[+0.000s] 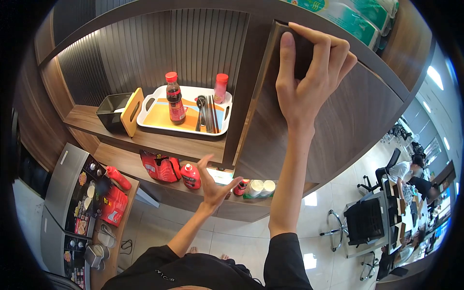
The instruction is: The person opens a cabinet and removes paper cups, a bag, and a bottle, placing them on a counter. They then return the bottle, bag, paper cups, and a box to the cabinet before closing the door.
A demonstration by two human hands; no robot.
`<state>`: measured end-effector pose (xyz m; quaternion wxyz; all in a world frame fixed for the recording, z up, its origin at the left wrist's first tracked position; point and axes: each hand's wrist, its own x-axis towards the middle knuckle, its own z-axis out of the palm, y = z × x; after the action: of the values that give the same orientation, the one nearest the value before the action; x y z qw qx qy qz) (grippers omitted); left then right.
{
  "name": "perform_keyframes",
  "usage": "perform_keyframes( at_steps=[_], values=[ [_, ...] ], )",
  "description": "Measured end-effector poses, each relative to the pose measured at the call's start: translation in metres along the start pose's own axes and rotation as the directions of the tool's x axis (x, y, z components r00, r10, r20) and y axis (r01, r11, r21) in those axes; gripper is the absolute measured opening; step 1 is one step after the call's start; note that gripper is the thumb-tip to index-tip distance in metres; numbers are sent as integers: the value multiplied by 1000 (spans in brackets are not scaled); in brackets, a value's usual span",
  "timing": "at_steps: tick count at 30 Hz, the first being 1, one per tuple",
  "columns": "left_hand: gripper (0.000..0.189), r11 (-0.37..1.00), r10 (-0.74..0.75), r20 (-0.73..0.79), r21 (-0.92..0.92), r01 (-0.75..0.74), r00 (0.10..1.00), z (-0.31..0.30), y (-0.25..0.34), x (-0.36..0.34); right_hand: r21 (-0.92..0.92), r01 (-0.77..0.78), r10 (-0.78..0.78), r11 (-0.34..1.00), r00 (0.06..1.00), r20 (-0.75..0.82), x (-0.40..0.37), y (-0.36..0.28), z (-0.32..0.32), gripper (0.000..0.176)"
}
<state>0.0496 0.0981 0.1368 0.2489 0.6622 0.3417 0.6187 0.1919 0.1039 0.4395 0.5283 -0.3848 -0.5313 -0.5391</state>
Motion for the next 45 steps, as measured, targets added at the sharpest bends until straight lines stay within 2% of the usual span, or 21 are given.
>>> perform_keyframes(
  at_steps=[3,10,13,16,19,25,28,31,34,37,40,41,45],
  values=[
    [117,999,42,104,0,-42,994,0,0,25,-6,1,-1,1000,1000,2,-1,1,1,15],
    [127,989,146,215,-54,-138,965,10,-23,45,-3,19,-19,1000,1000,11,0,2,5,15],
    [122,990,134,232,-77,-119,964,13,-27,43,-12,15,-14,1000,1000,22,1,2,5,16],
    [113,983,169,293,23,-184,941,15,-29,43,-24,29,-28,999,999,17,-1,5,9,15],
    [105,991,127,272,14,-136,954,14,-23,41,-34,16,-16,999,1000,3,-2,3,10,14],
    [103,992,109,240,35,-121,965,20,-27,37,17,27,-27,999,1000,-3,-3,6,13,11],
    [98,989,127,232,49,-142,964,20,-25,36,11,32,-32,999,999,-16,-4,9,13,18],
    [92,985,156,225,43,-170,962,23,-31,34,108,35,-23,994,993,-115,-3,10,18,26],
    [86,982,157,236,70,-178,959,22,-27,34,214,57,-17,975,983,-185,-8,13,15,21],
    [84,979,150,212,102,-175,966,25,-29,32,507,-44,205,861,942,-266,-22,12,18,17],
    [79,973,181,132,119,-197,975,33,-32,26,542,-262,353,799,933,-69,-31,17,9,29],
    [78,971,192,110,126,-205,975,36,-34,25,479,-211,296,852,949,-108,-31,18,12,32],
    [74,960,225,54,158,-231,973,40,-34,23,572,-182,314,800,939,-141,-29,18,14,32]
  ],
)
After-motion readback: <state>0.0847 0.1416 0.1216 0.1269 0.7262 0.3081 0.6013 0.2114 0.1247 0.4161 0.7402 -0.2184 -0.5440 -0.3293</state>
